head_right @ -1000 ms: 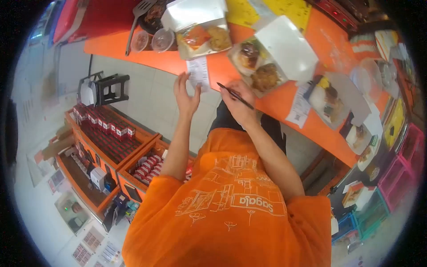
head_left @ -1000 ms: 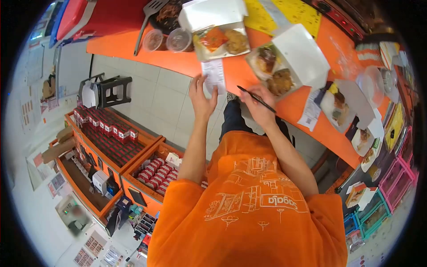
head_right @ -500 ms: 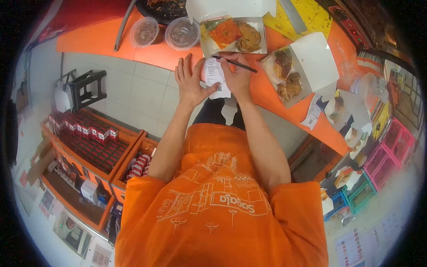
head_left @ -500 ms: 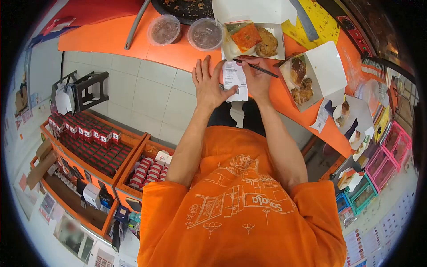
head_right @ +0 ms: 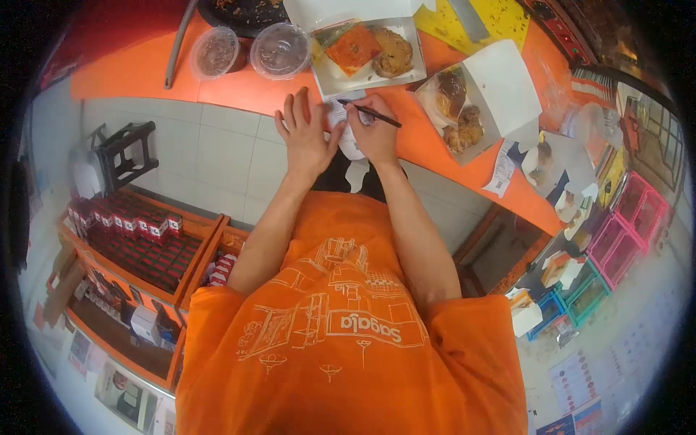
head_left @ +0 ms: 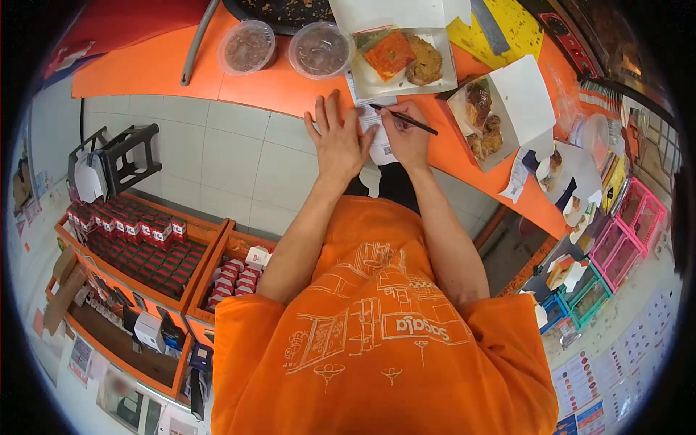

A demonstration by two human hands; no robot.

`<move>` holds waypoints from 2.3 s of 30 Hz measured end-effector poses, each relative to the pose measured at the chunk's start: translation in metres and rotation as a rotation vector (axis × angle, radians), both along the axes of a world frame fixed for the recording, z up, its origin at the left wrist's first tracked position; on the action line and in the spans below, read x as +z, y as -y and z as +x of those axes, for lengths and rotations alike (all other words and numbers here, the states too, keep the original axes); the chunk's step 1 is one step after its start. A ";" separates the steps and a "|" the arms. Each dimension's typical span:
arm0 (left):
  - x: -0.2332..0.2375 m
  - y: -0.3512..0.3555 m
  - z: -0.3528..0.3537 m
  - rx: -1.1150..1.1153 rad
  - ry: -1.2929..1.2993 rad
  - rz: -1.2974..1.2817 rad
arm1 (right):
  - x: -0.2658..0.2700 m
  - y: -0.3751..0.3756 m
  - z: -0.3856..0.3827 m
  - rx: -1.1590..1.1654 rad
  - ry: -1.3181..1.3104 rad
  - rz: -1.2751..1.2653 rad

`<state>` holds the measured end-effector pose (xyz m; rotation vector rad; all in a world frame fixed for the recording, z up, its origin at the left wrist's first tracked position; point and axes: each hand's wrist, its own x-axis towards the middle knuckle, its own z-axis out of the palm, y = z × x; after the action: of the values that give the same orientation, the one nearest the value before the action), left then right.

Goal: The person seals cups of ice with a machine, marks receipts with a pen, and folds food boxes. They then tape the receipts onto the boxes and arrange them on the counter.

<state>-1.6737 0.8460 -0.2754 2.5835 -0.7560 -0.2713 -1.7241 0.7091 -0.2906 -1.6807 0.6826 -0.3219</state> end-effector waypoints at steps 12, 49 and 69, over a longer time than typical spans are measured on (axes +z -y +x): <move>0.005 -0.001 0.010 0.033 -0.072 -0.114 | 0.009 0.003 0.005 0.077 -0.078 0.068; 0.021 0.014 -0.005 -0.154 0.002 -0.225 | 0.045 0.027 -0.055 0.198 -0.632 -0.285; 0.059 0.245 -0.392 -1.193 -0.298 -0.102 | 0.059 0.080 -0.655 -1.440 -0.252 0.174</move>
<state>-2.0661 0.6007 -0.2162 1.6286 -2.0037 -0.8866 -2.3794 0.6292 -0.2317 -0.7982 1.9817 -1.0044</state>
